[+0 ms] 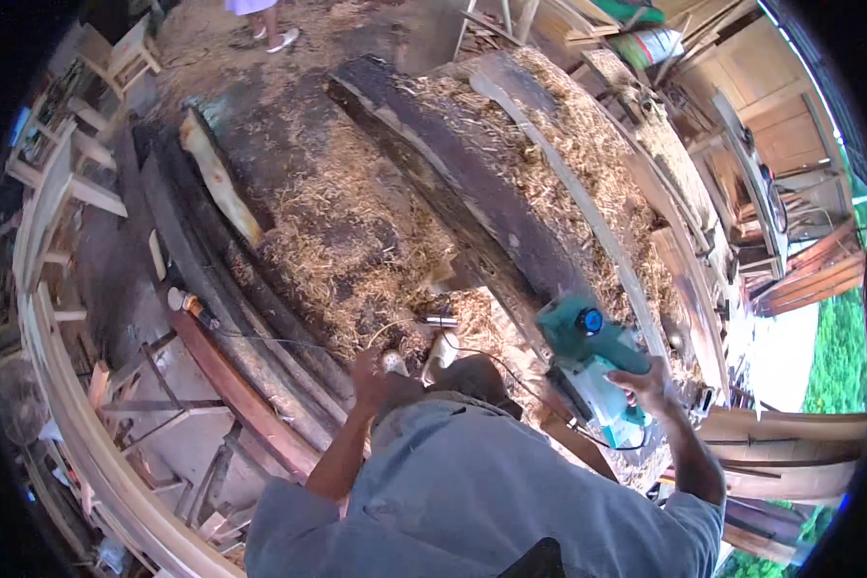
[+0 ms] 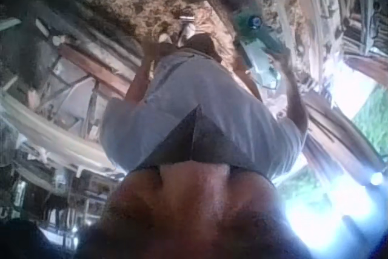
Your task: The person uses an electric planer to smooth a long piece of timber by moving it along the surface repeatedly. They then sit down and use a handheld tool to scrape and shave a smaller piece of wood held in their hands.
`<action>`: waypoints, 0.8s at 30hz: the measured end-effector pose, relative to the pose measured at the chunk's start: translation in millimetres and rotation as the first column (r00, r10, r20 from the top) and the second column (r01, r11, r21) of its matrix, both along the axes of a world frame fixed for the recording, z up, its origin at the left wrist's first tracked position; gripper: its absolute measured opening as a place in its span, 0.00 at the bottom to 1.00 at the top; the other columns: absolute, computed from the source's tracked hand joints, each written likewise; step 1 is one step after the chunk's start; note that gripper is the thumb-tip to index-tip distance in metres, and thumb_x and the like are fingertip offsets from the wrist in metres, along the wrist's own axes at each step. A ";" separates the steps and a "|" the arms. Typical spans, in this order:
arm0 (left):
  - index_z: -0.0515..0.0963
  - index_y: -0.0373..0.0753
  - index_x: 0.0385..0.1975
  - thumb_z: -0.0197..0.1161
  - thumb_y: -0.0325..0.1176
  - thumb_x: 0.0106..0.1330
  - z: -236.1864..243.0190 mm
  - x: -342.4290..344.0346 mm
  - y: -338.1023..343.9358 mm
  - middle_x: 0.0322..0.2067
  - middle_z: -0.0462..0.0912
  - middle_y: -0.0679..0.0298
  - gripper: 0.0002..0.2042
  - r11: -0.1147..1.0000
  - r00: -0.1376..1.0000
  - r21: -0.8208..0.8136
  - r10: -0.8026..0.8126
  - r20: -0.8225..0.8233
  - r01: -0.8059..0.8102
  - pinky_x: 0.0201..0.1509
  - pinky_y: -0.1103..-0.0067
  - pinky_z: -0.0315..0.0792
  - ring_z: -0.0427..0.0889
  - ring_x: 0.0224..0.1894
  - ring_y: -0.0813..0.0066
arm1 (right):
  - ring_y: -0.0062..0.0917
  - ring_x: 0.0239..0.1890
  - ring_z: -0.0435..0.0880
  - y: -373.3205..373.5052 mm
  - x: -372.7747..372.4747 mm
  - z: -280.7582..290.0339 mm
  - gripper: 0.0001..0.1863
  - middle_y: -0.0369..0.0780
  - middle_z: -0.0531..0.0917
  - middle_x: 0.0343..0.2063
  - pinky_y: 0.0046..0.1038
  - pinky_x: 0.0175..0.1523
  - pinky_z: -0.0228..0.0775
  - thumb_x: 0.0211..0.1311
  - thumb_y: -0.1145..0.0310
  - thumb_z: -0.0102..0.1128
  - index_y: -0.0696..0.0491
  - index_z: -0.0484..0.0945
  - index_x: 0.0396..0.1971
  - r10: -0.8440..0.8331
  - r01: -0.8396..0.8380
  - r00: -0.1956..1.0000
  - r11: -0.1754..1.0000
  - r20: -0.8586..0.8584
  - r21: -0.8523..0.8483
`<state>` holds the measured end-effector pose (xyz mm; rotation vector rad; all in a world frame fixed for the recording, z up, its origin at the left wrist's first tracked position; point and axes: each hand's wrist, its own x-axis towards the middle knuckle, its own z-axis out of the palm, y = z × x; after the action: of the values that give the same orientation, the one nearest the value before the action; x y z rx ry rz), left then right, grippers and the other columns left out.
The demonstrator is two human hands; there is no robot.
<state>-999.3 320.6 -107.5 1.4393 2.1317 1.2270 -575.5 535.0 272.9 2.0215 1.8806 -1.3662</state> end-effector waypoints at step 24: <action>0.83 0.36 0.38 0.64 0.25 0.58 255.6 22.9 397.6 0.36 0.84 0.56 0.09 0.909 0.928 0.375 -0.284 0.239 0.181 0.47 0.72 0.77 0.85 0.41 0.62 | 0.19 0.18 0.76 172.0 -233.2 -15.8 0.21 0.34 0.77 0.18 0.27 0.23 0.68 0.58 0.51 0.73 0.55 0.82 0.36 0.140 -0.161 0.942 0.986 -0.306 -0.046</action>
<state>-976.4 718.2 148.0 1.4871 1.5520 1.6582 -808.7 707.1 257.2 1.6729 2.0193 -1.7530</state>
